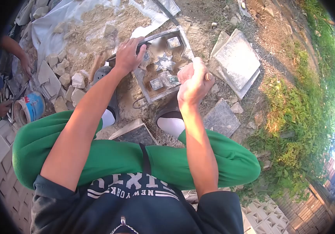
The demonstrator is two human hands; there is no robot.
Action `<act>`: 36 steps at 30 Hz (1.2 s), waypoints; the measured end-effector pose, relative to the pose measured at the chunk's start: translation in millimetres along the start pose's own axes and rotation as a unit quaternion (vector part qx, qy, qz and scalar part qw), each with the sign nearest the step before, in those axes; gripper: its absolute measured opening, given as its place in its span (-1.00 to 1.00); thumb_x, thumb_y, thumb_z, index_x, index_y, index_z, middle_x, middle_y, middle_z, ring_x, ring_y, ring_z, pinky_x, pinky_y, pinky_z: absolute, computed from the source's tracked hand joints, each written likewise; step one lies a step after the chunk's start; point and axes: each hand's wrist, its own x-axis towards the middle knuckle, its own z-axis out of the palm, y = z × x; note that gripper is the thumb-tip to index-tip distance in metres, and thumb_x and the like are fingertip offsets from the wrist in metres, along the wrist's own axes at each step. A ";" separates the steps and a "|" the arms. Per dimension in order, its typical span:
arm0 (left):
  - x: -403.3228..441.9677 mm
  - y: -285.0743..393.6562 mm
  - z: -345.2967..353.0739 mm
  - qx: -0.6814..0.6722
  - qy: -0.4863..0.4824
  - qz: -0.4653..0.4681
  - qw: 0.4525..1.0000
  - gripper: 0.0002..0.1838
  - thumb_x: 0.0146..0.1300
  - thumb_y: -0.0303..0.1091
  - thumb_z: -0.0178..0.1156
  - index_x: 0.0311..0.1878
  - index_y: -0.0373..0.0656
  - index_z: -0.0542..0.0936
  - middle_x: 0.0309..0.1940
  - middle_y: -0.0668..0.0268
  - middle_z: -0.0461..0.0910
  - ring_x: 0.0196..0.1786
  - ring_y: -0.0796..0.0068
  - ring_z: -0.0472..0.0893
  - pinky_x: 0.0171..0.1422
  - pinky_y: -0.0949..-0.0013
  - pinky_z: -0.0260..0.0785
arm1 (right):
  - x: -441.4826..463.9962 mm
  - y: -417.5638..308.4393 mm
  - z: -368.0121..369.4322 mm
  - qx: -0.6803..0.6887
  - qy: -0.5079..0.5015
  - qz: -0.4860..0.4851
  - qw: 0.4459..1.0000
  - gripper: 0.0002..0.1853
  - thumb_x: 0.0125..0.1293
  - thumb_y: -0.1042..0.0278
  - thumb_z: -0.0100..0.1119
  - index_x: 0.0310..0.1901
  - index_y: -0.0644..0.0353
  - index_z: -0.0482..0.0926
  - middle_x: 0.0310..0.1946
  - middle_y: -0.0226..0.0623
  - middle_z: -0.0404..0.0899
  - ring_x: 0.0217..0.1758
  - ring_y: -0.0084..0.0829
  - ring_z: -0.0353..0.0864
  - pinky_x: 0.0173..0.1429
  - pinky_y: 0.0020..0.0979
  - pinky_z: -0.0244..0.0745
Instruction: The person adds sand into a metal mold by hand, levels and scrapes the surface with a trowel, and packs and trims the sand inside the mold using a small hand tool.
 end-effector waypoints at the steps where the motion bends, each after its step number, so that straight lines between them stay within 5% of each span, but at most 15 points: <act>1: 1.4 -2.2 -0.3 0.004 0.005 0.003 1.000 -0.61 0.36 -0.12 0.07 0.14 -0.11 0.55 0.01 0.11 0.61 0.14 0.06 0.53 0.29 0.06 0.28 | 2.8 -1.1 -1.4 0.014 -0.012 -0.020 1.000 -0.51 0.45 0.33 -0.11 -0.71 0.08 0.11 -0.80 -0.49 0.11 -0.76 -0.60 0.01 -0.61 -0.43 -0.07; 3: 1.5 -4.8 0.1 0.005 0.007 0.006 1.000 -0.62 0.37 -0.12 0.05 0.14 -0.11 0.55 0.01 0.12 0.61 0.14 0.08 0.53 0.29 0.07 0.28 | -3.1 -3.2 -6.7 0.015 -0.085 -0.114 0.990 -0.53 0.45 0.38 -0.13 -0.70 0.10 0.13 -0.79 -0.47 0.13 -0.77 -0.60 0.02 -0.62 -0.42 -0.06; 11: 1.1 -7.3 2.2 0.006 0.010 -0.004 1.000 -0.68 0.43 -0.15 -0.03 0.07 -0.06 0.59 -0.04 0.18 0.64 0.08 0.13 0.57 0.24 0.08 0.32 | -9.4 39.1 -3.3 -0.070 -0.071 -0.028 0.995 -0.56 0.41 0.42 -0.12 -0.69 0.15 0.17 -0.73 -0.48 0.17 -0.65 -0.65 0.11 -0.57 -0.47 -0.03; 14: 9.3 -13.8 4.8 -0.033 0.024 0.005 0.999 -0.68 0.46 -0.10 -0.08 -0.13 -0.06 0.60 -0.31 0.17 0.68 -0.15 0.08 0.64 -0.02 0.07 0.44 | -14.8 10.8 14.5 -0.015 -0.051 -0.044 0.998 -0.52 0.47 0.35 -0.08 -0.69 0.13 0.19 -0.76 -0.50 0.16 -0.71 -0.66 0.07 -0.61 -0.48 -0.08; 18: 13.8 -16.9 2.5 -0.030 -0.034 -0.052 0.998 -0.58 0.51 -0.04 -0.18 -0.27 -0.11 0.54 -0.42 0.10 0.63 -0.29 -0.03 0.62 -0.20 -0.02 0.42 | -18.6 -2.3 33.7 0.021 -0.127 -0.081 0.988 -0.53 0.46 0.37 -0.10 -0.68 0.17 0.19 -0.76 -0.45 0.19 -0.71 -0.62 0.09 -0.59 -0.46 -0.04; 21: 14.2 -11.5 1.3 -0.024 -0.027 -0.083 0.996 -0.58 0.51 -0.04 -0.19 -0.27 -0.10 0.54 -0.43 0.08 0.62 -0.28 -0.03 0.62 -0.19 -0.02 0.41 | -9.0 56.2 29.5 -0.020 -0.186 -0.103 0.977 -0.62 0.34 0.50 -0.14 -0.68 0.23 0.17 -0.71 -0.43 0.26 -0.64 -0.63 0.15 -0.54 -0.45 -0.04; 25: 11.8 -11.9 1.7 -0.099 0.014 -0.136 0.986 -0.59 0.51 -0.04 -0.23 -0.18 -0.12 0.51 -0.38 0.03 0.64 -0.26 -0.09 0.62 -0.12 -0.07 0.44 | 8.2 47.7 44.7 -0.037 -0.265 -0.032 0.963 -0.58 0.38 0.47 -0.15 -0.69 0.20 0.14 -0.73 -0.49 0.13 -0.65 -0.66 0.04 -0.54 -0.44 -0.09; 29: 6.0 -18.5 19.5 -0.138 0.196 -0.195 0.951 -0.61 0.52 -0.08 -0.21 -0.11 -0.15 0.50 -0.25 -0.03 0.61 -0.07 -0.11 0.57 0.13 -0.05 0.35 | 1.1 32.2 52.2 -0.025 -0.254 -0.022 0.967 -0.56 0.38 0.41 -0.11 -0.70 0.21 0.15 -0.74 -0.47 0.13 -0.67 -0.65 0.06 -0.56 -0.45 -0.08; 31: 7.3 -17.1 13.9 -0.177 0.159 -0.223 0.946 -0.58 0.52 -0.05 -0.24 -0.09 -0.16 0.51 -0.20 -0.03 0.61 0.00 -0.11 0.55 0.20 -0.05 0.29 | 0.9 69.1 44.2 -0.034 -0.234 -0.117 0.965 -0.56 0.41 0.37 -0.15 -0.70 0.12 0.16 -0.80 -0.48 0.07 -0.74 -0.58 0.02 -0.58 -0.40 -0.03; 32: 7.5 -17.1 12.5 -0.173 0.117 -0.236 0.949 -0.57 0.52 -0.04 -0.26 -0.08 -0.16 0.51 -0.19 -0.02 0.61 -0.02 -0.11 0.55 0.18 -0.04 0.30 | 4.3 78.2 35.8 -0.147 -0.252 -0.052 0.955 -0.57 0.37 0.42 -0.11 -0.70 0.21 0.15 -0.75 -0.47 0.12 -0.67 -0.65 0.08 -0.56 -0.45 -0.05; 36: 5.6 -17.8 11.2 -0.192 0.071 -0.236 0.950 -0.53 0.51 -0.01 -0.31 -0.07 -0.16 0.51 -0.21 -0.04 0.62 -0.08 -0.13 0.57 0.13 -0.05 0.33 | 4.9 31.2 57.8 -0.048 -0.240 -0.003 0.970 -0.55 0.37 0.41 -0.11 -0.72 0.20 0.12 -0.76 -0.50 0.10 -0.70 -0.64 0.04 -0.60 -0.44 -0.09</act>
